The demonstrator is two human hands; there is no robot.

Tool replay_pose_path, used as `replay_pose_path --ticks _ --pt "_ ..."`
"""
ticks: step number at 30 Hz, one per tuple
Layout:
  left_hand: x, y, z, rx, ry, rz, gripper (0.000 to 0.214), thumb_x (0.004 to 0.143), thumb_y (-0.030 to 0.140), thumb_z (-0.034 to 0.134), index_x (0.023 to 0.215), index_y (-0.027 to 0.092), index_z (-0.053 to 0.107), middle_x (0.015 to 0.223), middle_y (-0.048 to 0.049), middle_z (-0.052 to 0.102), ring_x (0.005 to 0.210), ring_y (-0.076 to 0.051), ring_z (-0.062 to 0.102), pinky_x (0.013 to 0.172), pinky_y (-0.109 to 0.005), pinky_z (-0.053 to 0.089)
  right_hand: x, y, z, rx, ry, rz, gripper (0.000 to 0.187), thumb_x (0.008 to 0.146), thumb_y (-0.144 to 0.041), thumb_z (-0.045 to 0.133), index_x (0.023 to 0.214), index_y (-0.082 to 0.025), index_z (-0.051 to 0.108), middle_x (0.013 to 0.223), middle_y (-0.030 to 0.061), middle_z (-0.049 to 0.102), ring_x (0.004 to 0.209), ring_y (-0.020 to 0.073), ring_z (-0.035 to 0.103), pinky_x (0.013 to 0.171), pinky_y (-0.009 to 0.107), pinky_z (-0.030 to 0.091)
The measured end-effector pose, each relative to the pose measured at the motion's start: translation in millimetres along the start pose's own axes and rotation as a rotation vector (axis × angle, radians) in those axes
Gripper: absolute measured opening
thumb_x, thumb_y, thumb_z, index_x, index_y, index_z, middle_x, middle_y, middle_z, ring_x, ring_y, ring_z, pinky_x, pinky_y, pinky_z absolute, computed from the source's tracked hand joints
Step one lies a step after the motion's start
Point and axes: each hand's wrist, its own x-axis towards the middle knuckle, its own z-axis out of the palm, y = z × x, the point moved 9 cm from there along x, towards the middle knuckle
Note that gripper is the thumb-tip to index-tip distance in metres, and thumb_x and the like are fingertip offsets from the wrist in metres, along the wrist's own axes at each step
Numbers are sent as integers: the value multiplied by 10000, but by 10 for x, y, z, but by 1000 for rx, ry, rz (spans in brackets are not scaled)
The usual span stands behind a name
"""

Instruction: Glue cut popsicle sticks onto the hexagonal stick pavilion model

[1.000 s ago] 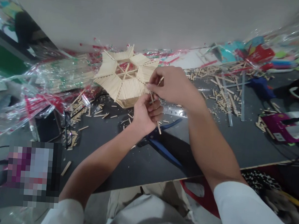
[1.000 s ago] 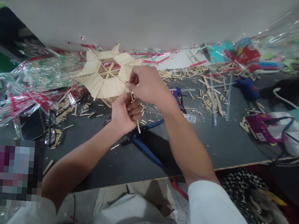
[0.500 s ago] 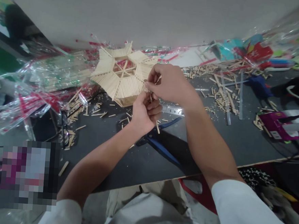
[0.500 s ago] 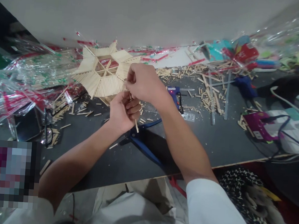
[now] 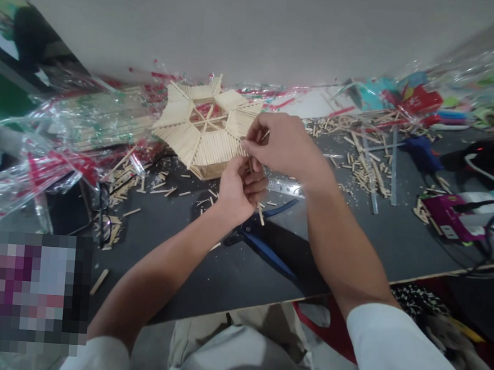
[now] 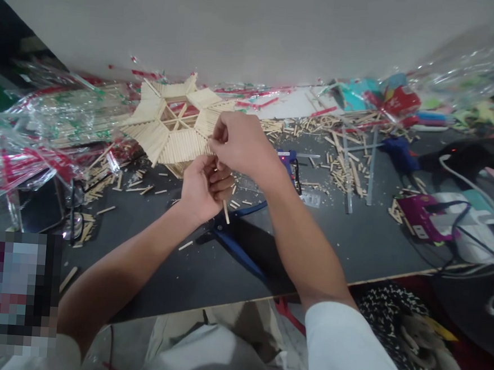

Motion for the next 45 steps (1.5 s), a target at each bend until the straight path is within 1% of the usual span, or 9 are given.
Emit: replay_pose_path --ticks 6,14,17,21,25,27,37,42,45 --pt "-46 -7 2 28 1 30 335 967 226 431 635 196 394 551 79 177 378 -57 157 380 -195 72 -32 -61 -81 -19 -17 -21 66 848 -166 721 824 -201 670 876 66 751 814 210 677 786 355 512" --pt "-318 -98 -10 365 -65 71 353 976 275 441 632 200 417 573 89 148 428 -63 96 396 -173 109 -713 -221 -913 54 229 -155 142 934 -336 695 898 -199 702 872 66 735 789 206 680 713 354 496" --pt "-487 63 -177 578 -55 197 348 930 358 514 624 200 459 556 94 158 451 -61 90 421 -183 105 -997 -187 -708 -48 69 -231 165 919 -348 686 970 -197 727 971 86 739 883 256 702 788 408 535" --pt "-765 352 -394 837 -98 438 359 934 438 529 665 199 535 555 74 244 486 -85 185 464 -220 176 -1381 94 74 -120 -305 -240 335 970 -364 641 1238 -168 691 1275 152 675 1217 323 647 1037 501 534" --pt "-940 474 -549 1093 -82 578 377 989 441 462 709 203 547 622 31 382 573 -121 335 543 -256 277 -1648 411 657 -182 -411 -180 906 848 -509 806 1592 -158 424 1640 217 388 1545 406 348 1230 585 380" --pt "-960 466 -591 1171 -63 596 371 1000 428 440 721 206 541 653 19 429 616 -133 382 584 -268 308 -1705 495 780 -239 -387 -166 1005 839 -570 794 1632 -143 349 1670 235 338 1570 432 282 1246 625 338" --pt "-953 317 -542 1456 -132 665 343 1000 363 404 688 223 380 640 38 367 614 -132 375 628 -303 273 -1772 324 826 -478 -198 -207 711 905 -385 642 1470 21 498 1390 298 551 1323 447 511 1133 583 443" --pt "-901 345 -615 1537 -70 695 311 982 347 400 700 222 441 632 33 423 613 -138 419 639 -305 297 -1744 378 715 -280 -318 -117 617 962 -417 574 1470 -71 543 1385 227 615 1288 372 571 1094 503 484" --pt "-869 401 -660 1505 -42 707 309 979 351 409 712 218 486 648 27 474 637 -141 444 657 -299 324 -1692 453 531 -203 -287 20 552 981 -445 523 1401 -97 604 1357 208 651 1252 359 603 1065 490 487"
